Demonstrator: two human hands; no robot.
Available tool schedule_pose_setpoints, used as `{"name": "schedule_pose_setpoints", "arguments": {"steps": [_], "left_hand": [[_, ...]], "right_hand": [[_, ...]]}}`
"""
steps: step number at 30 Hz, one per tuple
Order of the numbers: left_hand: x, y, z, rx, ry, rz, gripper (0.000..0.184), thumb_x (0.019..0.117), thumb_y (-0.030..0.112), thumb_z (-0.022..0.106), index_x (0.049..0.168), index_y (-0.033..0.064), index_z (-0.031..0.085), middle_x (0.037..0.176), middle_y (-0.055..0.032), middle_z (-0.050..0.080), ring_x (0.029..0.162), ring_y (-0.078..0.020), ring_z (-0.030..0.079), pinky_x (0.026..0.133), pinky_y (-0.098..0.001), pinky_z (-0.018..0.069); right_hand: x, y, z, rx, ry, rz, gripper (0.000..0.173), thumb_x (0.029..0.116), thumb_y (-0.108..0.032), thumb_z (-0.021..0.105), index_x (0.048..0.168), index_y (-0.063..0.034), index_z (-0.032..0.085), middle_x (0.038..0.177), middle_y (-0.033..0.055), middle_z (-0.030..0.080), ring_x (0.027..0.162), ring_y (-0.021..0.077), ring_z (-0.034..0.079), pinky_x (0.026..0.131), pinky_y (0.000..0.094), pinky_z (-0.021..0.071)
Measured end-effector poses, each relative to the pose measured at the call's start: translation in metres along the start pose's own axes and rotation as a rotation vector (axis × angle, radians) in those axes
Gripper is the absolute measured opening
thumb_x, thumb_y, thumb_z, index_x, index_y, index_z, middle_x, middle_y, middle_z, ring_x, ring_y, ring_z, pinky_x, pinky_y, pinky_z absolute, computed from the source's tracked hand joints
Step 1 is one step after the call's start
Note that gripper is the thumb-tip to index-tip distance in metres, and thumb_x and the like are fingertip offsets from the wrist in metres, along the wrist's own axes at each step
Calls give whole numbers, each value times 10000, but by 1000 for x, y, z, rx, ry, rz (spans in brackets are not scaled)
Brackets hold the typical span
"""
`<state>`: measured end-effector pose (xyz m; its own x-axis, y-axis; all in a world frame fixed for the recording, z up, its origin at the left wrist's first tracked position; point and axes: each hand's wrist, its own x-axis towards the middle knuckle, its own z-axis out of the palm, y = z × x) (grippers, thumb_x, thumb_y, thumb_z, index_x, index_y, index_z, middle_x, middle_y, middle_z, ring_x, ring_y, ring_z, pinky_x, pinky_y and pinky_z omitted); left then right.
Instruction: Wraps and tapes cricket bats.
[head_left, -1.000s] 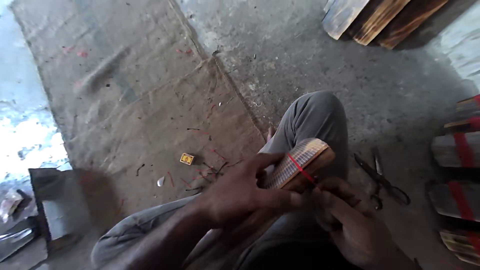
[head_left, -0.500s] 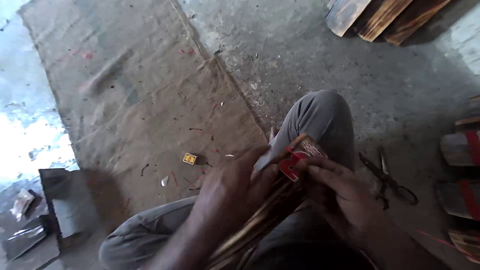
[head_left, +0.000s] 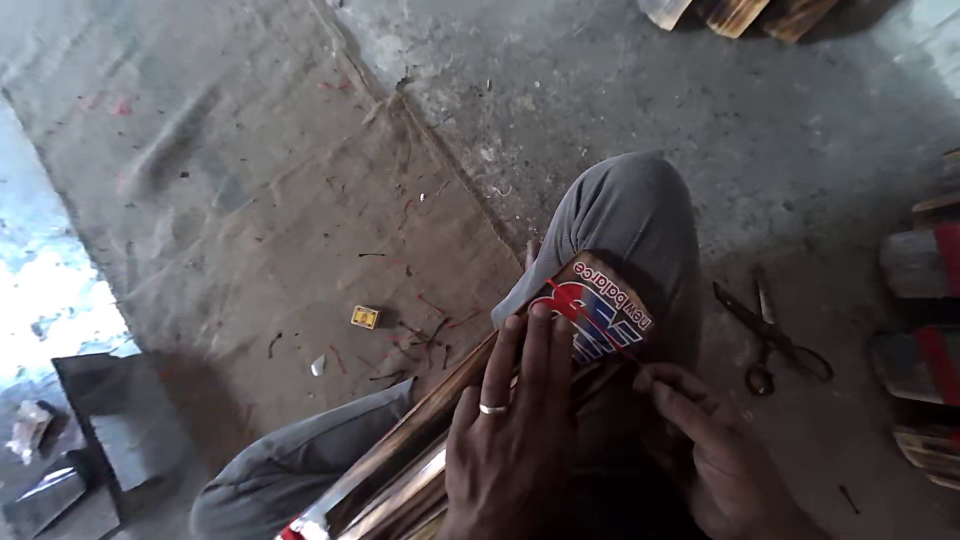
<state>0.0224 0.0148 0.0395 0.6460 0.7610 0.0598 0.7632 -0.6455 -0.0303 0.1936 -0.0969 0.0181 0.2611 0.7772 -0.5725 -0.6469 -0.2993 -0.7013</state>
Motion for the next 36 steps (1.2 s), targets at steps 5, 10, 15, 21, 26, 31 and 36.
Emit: {"name": "schedule_pose_setpoints", "arguments": {"steps": [5,10,15,21,26,31,36], "left_hand": [[2,0,-3,-14,-9,14,808,886,514,669,1604,338,345,1678,22,302,1463,-237,422,925,-437,543],[4,1,-5,-32,-27,33,650,921,510,649,1513,560,387,1681,-28,278,1432,-306,439,838,-474,546],[9,-3,-9,-60,-29,51,643,906,499,673,1493,561,420,1652,-81,328,1431,-351,433,889,-507,549],[31,-44,-44,-455,-287,70,849,737,510,769,1499,557,400,1573,77,425,1319,-212,541,804,-522,593],[43,-73,-51,-1087,-592,45,919,751,377,824,1553,465,383,1347,120,583,1051,-65,653,798,-356,637],[49,-81,-34,-1323,-700,29,830,815,250,765,1545,439,419,1260,87,663,920,-93,692,729,-340,636],[32,-64,-40,-514,-143,-76,601,961,396,621,1536,366,450,1528,47,486,1294,-201,552,919,-523,535]], "right_hand": [[0,10,-6,147,-76,66,205,1043,-212,586,1147,-93,716,706,15,523,508,44,421,454,198,387],[5,15,-10,213,-72,149,201,1036,-218,598,1153,-94,704,701,13,502,525,57,437,474,207,403],[7,13,-8,234,-107,131,203,1044,-214,588,1163,-86,691,674,-3,465,510,53,410,467,200,380],[8,-8,9,-75,-227,-82,209,1054,-226,573,1135,-98,717,660,17,511,524,63,451,491,221,419],[9,-28,28,-80,-339,-209,199,1062,-234,557,1130,-130,713,724,2,566,539,25,451,488,186,410],[19,-26,32,-107,-285,-186,197,1053,-249,568,1123,-149,723,692,-3,534,525,32,438,475,191,397],[44,-24,42,-224,-146,-90,232,1058,-256,541,1181,-149,707,718,35,537,517,78,440,470,212,408]]}}
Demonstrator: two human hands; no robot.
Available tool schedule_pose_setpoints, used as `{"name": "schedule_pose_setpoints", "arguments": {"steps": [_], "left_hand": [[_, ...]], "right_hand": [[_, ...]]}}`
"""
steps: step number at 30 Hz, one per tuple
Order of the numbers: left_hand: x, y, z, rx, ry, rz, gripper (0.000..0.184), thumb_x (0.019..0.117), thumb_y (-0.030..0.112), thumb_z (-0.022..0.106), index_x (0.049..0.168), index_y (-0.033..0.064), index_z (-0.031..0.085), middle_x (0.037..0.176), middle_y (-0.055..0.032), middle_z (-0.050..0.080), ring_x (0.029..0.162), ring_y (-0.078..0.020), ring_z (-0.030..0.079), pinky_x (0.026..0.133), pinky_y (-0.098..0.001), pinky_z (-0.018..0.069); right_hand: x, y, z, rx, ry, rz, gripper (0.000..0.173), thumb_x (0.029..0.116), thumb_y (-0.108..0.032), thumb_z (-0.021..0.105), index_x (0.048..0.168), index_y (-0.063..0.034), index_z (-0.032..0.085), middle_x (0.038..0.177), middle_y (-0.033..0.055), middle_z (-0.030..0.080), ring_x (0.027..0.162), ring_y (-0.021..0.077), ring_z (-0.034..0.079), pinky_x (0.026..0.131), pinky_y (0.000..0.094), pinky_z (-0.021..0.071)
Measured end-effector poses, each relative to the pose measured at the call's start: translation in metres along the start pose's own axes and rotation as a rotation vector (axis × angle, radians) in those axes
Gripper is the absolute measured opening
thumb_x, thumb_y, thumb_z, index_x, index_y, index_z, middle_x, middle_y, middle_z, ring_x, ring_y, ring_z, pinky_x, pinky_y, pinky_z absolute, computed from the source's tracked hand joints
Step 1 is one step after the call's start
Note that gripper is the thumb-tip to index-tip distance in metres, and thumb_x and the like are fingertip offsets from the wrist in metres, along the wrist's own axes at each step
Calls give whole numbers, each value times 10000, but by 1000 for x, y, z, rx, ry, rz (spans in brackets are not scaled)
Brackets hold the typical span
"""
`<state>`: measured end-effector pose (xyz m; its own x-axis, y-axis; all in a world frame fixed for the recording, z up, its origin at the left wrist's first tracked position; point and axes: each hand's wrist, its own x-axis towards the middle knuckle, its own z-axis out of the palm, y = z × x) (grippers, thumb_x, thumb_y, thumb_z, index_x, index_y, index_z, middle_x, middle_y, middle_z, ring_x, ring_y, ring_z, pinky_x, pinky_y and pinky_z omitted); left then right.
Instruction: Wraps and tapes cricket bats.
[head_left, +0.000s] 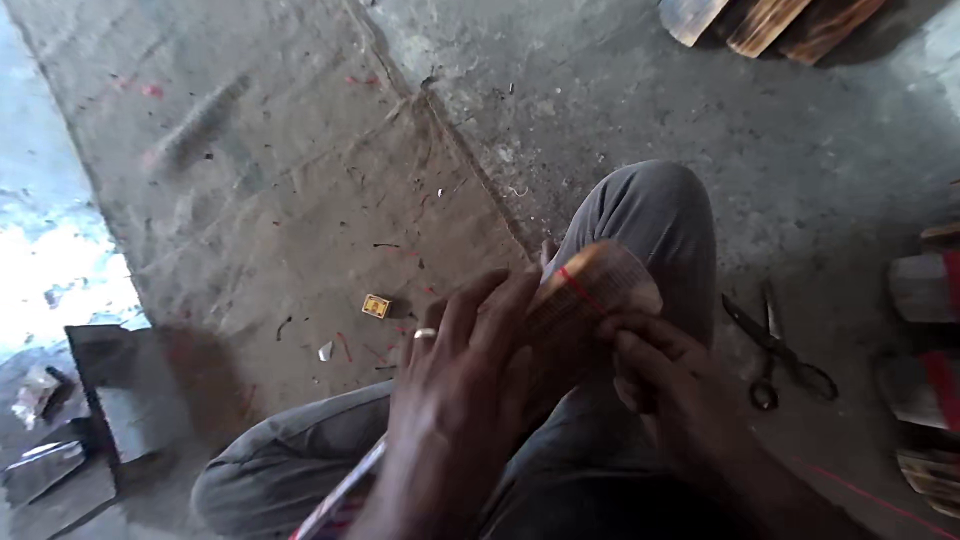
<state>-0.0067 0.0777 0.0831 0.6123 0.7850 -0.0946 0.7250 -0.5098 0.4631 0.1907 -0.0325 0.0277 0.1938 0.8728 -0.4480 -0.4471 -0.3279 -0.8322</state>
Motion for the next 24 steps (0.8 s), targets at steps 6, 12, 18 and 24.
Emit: {"name": "schedule_pose_setpoints", "arguments": {"steps": [6,12,18,24], "left_hand": [[-27,10,89,453,118,-81,900,902,609,615,1644,270,236,1722,-61,152,1541,-371,231,1014,-677,388],[-26,7,83,402,109,-90,928,841,604,654,1631,293,279,1700,-158,180,1506,-412,300,970,-649,444],[-23,5,63,310,-3,-116,1042,719,600,739,1622,374,270,1686,-72,266,1414,-343,467,894,-593,529],[-18,-3,-1,-262,-480,-184,1107,659,490,840,1597,483,253,1453,120,560,1124,-105,660,851,-509,607]], "right_hand": [[-9,6,-3,-64,52,43,226,1050,-241,547,1150,-148,727,626,15,434,482,80,370,444,218,336],[-39,32,-29,37,165,61,209,1042,-215,562,1134,-127,728,609,-23,437,476,41,396,451,194,389],[-35,27,-29,29,99,21,195,1031,-199,582,1094,-106,741,630,0,479,490,54,415,454,205,386],[-29,-6,-12,37,-103,-71,170,1038,-199,578,1078,-143,734,676,-25,538,530,5,451,492,161,408]]}}
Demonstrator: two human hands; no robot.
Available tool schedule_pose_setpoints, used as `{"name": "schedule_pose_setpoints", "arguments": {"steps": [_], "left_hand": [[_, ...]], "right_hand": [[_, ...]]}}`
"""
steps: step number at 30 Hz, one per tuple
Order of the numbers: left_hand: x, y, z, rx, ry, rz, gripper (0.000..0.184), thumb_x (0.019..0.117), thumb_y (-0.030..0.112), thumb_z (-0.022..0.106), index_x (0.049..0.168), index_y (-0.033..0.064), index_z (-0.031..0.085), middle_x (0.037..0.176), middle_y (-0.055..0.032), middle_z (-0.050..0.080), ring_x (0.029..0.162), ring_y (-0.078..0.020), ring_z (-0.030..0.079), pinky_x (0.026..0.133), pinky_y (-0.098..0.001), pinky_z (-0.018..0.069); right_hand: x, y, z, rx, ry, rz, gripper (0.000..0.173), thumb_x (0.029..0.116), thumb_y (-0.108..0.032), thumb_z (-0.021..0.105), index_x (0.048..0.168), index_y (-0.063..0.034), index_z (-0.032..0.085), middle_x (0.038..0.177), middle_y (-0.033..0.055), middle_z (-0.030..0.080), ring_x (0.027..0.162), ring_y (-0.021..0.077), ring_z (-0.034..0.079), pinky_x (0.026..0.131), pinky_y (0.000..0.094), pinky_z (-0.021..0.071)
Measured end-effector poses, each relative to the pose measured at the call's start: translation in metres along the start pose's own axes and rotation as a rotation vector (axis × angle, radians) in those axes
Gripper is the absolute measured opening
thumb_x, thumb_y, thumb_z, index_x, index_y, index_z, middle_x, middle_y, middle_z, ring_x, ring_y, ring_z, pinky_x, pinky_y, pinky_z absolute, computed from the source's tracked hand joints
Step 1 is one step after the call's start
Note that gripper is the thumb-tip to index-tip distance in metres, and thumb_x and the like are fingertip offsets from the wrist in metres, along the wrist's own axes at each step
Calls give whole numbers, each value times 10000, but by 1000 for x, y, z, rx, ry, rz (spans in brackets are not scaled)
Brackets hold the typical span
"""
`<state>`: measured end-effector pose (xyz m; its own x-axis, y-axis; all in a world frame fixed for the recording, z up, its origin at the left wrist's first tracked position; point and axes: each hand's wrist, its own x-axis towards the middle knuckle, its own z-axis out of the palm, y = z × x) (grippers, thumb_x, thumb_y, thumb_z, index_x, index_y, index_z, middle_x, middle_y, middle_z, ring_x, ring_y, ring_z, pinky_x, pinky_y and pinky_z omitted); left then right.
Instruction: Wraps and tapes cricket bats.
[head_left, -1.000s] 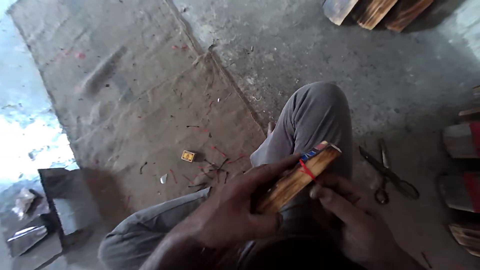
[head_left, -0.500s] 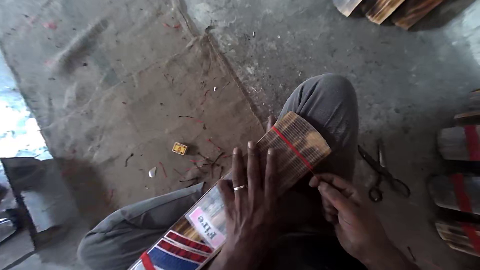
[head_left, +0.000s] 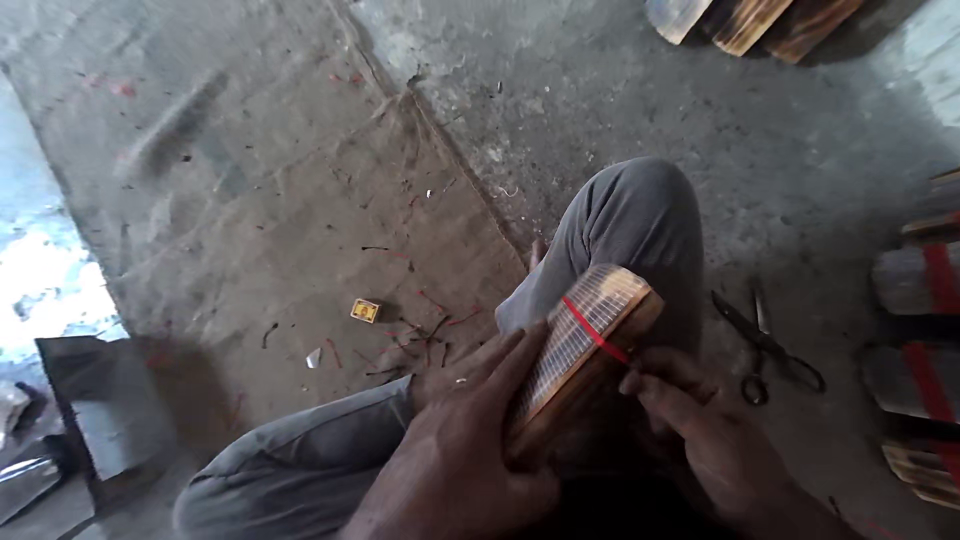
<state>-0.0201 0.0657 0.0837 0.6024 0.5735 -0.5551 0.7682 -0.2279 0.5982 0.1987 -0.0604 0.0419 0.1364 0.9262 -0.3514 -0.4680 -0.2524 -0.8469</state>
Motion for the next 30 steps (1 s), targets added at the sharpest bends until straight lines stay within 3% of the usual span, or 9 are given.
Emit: {"name": "schedule_pose_setpoints", "arguments": {"steps": [4,7,8,10,12,14,17,23,30], "left_hand": [[-3,-6,-19,-389,-335,3,922,761,289,845,1553,420,390,1153,48,702,939,-73,696,817,-362,623],[-5,-16,-14,-339,-103,49,587,809,343,781,1367,350,600,1012,106,695,832,-66,673,697,-369,598],[-8,-12,-13,-208,54,89,610,848,378,733,1430,396,552,1216,158,656,1010,-44,658,821,-389,605],[-11,5,2,192,375,145,696,900,435,653,1552,348,425,1524,57,493,1314,-178,548,955,-534,534],[-14,24,33,524,519,118,832,869,621,667,1578,267,412,1628,-78,387,1443,-370,418,1020,-707,379],[-3,25,67,732,568,52,911,846,719,612,1606,285,357,1699,7,255,1520,-339,303,1056,-702,312],[13,13,81,811,651,43,775,930,581,602,1608,304,350,1692,53,267,1518,-244,323,1083,-547,372],[15,18,76,792,622,53,836,885,522,660,1614,264,343,1687,20,284,1501,-253,358,1023,-458,480],[16,20,75,820,567,52,708,945,567,599,1573,543,272,1709,-32,206,1482,-320,364,929,-478,505]], "right_hand": [[2,-8,6,103,-101,-31,188,1047,-210,585,1090,-93,726,707,-18,559,544,3,460,492,161,410],[8,-4,8,105,-29,69,203,1039,-228,579,1111,-122,736,685,-3,532,525,28,446,475,181,399],[12,-3,7,93,-13,90,212,1041,-231,573,1125,-126,737,709,14,545,525,37,449,469,183,407],[18,-2,5,91,3,120,232,1055,-233,553,1160,-117,725,735,44,548,518,60,429,455,200,389],[20,-1,7,102,37,170,237,1053,-238,552,1164,-126,727,712,38,526,507,65,406,450,204,365],[19,0,9,97,93,212,222,1031,-247,583,1147,-146,742,665,10,487,494,50,398,441,186,353],[7,9,-1,83,164,239,203,1019,-235,603,1117,-144,756,634,-11,462,481,35,390,429,173,348],[-22,34,-17,256,214,230,196,1031,-199,589,1126,-89,720,679,2,500,493,43,406,433,194,368],[-27,44,-21,428,152,225,190,1032,-196,595,1142,-81,700,653,-15,462,490,40,408,447,195,379]]}}
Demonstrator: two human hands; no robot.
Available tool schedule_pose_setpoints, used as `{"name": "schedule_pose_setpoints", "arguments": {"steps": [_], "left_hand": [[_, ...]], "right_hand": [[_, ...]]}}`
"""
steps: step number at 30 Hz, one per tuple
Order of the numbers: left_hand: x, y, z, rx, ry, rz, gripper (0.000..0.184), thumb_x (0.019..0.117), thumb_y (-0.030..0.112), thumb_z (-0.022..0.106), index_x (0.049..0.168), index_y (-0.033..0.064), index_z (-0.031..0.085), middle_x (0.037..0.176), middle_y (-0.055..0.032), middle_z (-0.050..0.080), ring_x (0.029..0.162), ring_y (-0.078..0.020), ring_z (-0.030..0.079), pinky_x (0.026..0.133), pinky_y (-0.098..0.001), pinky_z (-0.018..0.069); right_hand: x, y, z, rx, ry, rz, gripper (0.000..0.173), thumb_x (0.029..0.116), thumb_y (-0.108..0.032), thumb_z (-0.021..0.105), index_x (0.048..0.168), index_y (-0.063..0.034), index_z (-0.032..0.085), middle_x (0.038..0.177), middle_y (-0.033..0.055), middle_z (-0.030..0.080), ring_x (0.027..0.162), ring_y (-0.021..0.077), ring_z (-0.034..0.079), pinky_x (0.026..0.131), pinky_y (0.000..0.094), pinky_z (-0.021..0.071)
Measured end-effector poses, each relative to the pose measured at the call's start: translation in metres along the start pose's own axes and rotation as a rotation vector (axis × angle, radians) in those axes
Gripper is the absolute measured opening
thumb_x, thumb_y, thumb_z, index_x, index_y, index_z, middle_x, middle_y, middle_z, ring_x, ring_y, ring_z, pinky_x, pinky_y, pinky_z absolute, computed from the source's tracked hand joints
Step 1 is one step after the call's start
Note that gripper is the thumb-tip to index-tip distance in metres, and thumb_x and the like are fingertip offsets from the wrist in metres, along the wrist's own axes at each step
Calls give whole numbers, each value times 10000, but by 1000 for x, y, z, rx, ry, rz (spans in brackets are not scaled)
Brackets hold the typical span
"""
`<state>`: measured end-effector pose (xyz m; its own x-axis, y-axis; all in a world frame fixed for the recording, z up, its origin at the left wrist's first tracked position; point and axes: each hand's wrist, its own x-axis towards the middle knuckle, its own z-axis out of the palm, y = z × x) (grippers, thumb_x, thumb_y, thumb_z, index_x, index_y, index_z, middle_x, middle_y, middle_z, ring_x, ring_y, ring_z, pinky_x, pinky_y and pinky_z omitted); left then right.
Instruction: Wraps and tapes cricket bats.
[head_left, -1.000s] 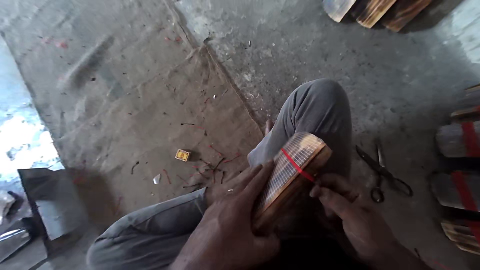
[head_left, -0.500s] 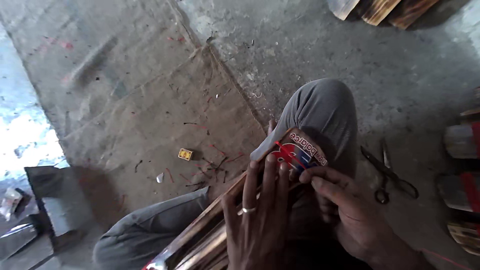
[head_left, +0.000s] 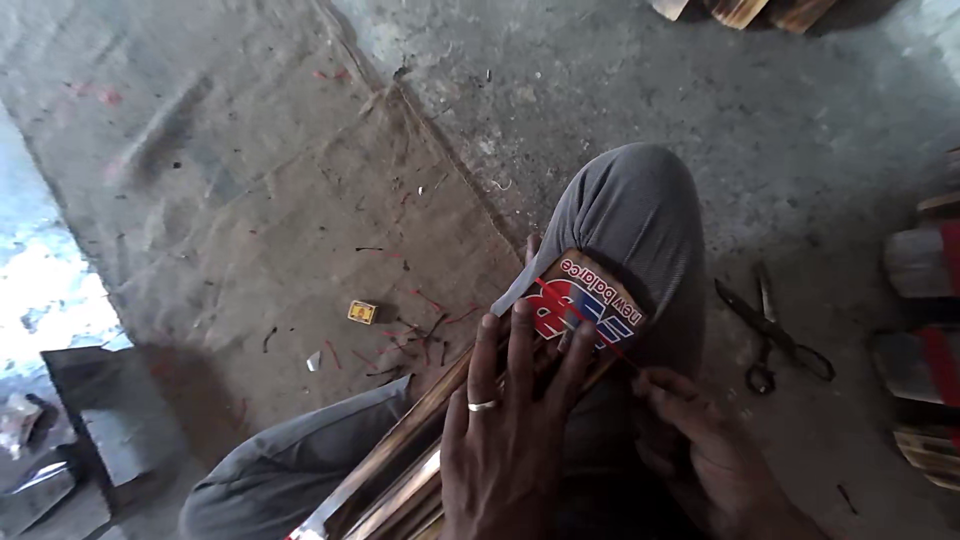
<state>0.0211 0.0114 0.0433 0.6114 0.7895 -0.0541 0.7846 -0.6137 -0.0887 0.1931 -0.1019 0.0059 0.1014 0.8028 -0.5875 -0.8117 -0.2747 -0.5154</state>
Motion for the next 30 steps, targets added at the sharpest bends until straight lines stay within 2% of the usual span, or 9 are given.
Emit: {"name": "schedule_pose_setpoints", "arguments": {"steps": [4,11,14,17,22,24,26,28,30], "left_hand": [[1,-1,1,-52,14,32,670,942,489,644,1524,591,329,1697,-89,222,1482,-384,354,957,-535,519],[11,-16,-8,-177,12,39,701,863,490,694,1490,588,397,1644,-76,346,1400,-399,457,785,-545,567],[20,-40,-28,-376,-135,71,811,763,504,735,1496,573,395,1611,29,403,1326,-287,552,762,-551,585],[28,-68,-44,-756,-381,86,923,734,450,806,1526,566,346,1508,164,478,1036,-68,658,708,-434,621],[38,-85,-34,-1279,-616,130,923,775,295,811,1562,470,361,1265,87,657,968,-82,690,772,-366,644],[40,-87,-30,-1242,-552,109,827,832,280,760,1546,472,389,1292,108,637,981,-82,680,774,-369,636],[35,-84,-37,-993,-328,36,716,917,339,692,1542,491,378,1433,145,546,1085,-81,652,815,-411,625],[21,-65,-31,-629,-49,-46,626,960,394,628,1546,427,410,1524,51,485,1282,-208,556,918,-547,534],[4,-38,-8,-351,56,-64,692,924,527,653,1552,325,445,1599,-69,417,1431,-369,418,1001,-686,410]], "right_hand": [[1,4,-1,4,50,57,201,1033,-200,595,1152,-72,694,678,8,488,493,50,424,440,199,391],[5,2,6,-30,0,43,190,1034,-196,598,1144,-71,689,656,-8,454,497,45,401,449,196,364],[8,-5,16,-264,-84,-84,203,1052,-206,569,1128,-79,710,655,17,497,505,66,432,463,219,395],[10,-16,35,-384,-176,-215,213,1064,-212,539,1129,-113,716,683,27,546,513,67,455,470,225,419],[11,-25,53,-325,-238,-299,194,1057,-209,565,1119,-110,720,685,-16,548,527,12,454,483,174,413],[18,-23,54,-374,-164,-266,205,1054,-235,561,1123,-135,726,673,-4,528,520,34,450,476,190,413],[28,-24,53,-441,-101,-217,215,1059,-242,544,1127,-139,720,691,28,535,518,67,452,468,210,416],[36,-24,53,-491,-51,-178,229,1059,-247,536,1155,-143,717,709,41,542,527,88,461,477,223,425],[38,-20,53,-524,-1,-155,238,1051,-229,540,1169,-148,729,725,48,547,533,99,450,476,229,409]]}}
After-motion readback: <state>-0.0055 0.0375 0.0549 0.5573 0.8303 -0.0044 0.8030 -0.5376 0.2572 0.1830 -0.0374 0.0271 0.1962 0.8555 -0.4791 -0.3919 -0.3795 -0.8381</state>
